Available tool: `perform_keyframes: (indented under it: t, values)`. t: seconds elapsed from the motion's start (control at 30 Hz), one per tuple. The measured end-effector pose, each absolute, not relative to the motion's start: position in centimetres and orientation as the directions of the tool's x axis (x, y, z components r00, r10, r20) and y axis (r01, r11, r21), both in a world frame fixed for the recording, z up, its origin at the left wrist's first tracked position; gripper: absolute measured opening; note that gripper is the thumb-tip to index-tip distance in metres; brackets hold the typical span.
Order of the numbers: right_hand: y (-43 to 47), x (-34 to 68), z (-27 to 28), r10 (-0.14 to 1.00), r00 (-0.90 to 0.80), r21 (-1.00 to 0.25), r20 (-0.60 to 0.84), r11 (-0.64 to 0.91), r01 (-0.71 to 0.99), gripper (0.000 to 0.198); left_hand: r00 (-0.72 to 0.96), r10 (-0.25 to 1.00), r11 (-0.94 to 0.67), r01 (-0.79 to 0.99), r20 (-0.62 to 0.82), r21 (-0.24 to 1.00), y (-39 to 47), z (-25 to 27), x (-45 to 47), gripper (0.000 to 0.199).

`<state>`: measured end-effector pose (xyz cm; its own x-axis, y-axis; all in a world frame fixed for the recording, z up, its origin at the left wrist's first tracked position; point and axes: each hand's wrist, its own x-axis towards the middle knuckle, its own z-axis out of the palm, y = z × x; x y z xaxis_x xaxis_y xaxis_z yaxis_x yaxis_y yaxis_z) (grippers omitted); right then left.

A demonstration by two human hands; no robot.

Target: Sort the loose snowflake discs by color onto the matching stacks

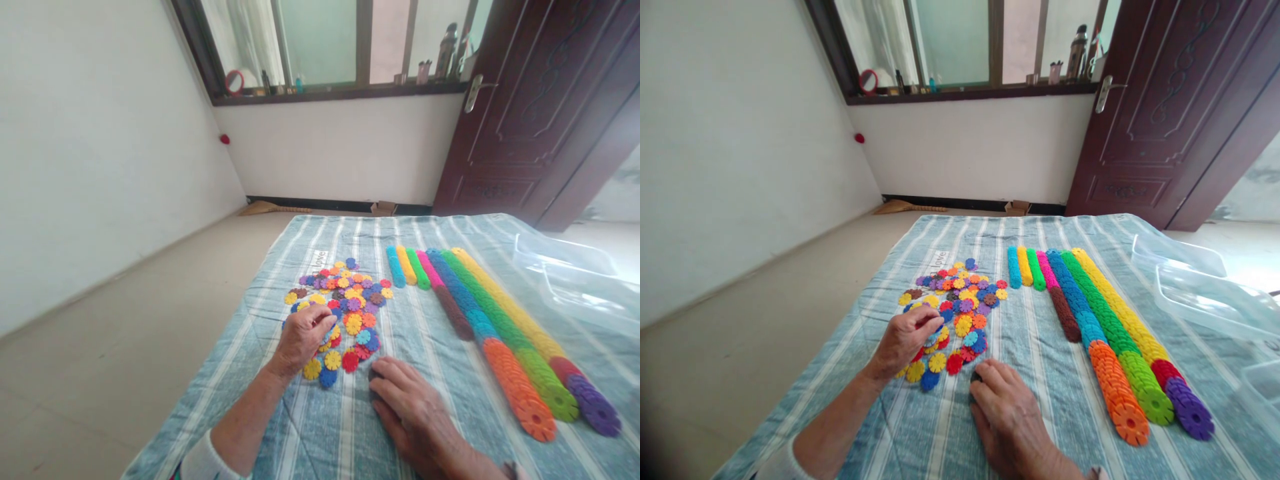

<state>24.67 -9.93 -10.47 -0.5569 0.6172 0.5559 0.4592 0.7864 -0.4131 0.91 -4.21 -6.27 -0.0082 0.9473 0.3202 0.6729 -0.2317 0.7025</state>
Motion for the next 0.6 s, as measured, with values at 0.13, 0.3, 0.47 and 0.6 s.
perform_keyframes:
  t: [0.13,0.3,0.47,0.6]
  values:
    - [-9.84,24.71,-10.65,0.605,-0.552,-0.397,0.575,0.795,0.458,0.02,-0.125,0.937,-0.171,0.651,0.327,0.739,-3.91,-6.83,0.33,0.022]
    - [-9.79,24.76,-10.61,0.586,-0.55,-0.371,0.595,0.807,0.459,0.021,-0.168,0.922,-0.163,0.646,0.348,0.745,-3.73,-7.11,-0.06,0.022]
    - [-9.7,24.67,-10.81,0.575,-0.537,-0.368,0.617,0.814,0.449,0.022,-0.183,0.92,-0.142,0.665,0.345,0.733,-3.73,-7.32,-0.13,0.021]
    - [-9.51,24.55,-10.93,0.56,-0.535,-0.364,0.633,0.825,0.433,0.023,-0.184,0.952,-0.073,0.645,0.247,0.761,-3.87,-7.37,0.01,0.022]
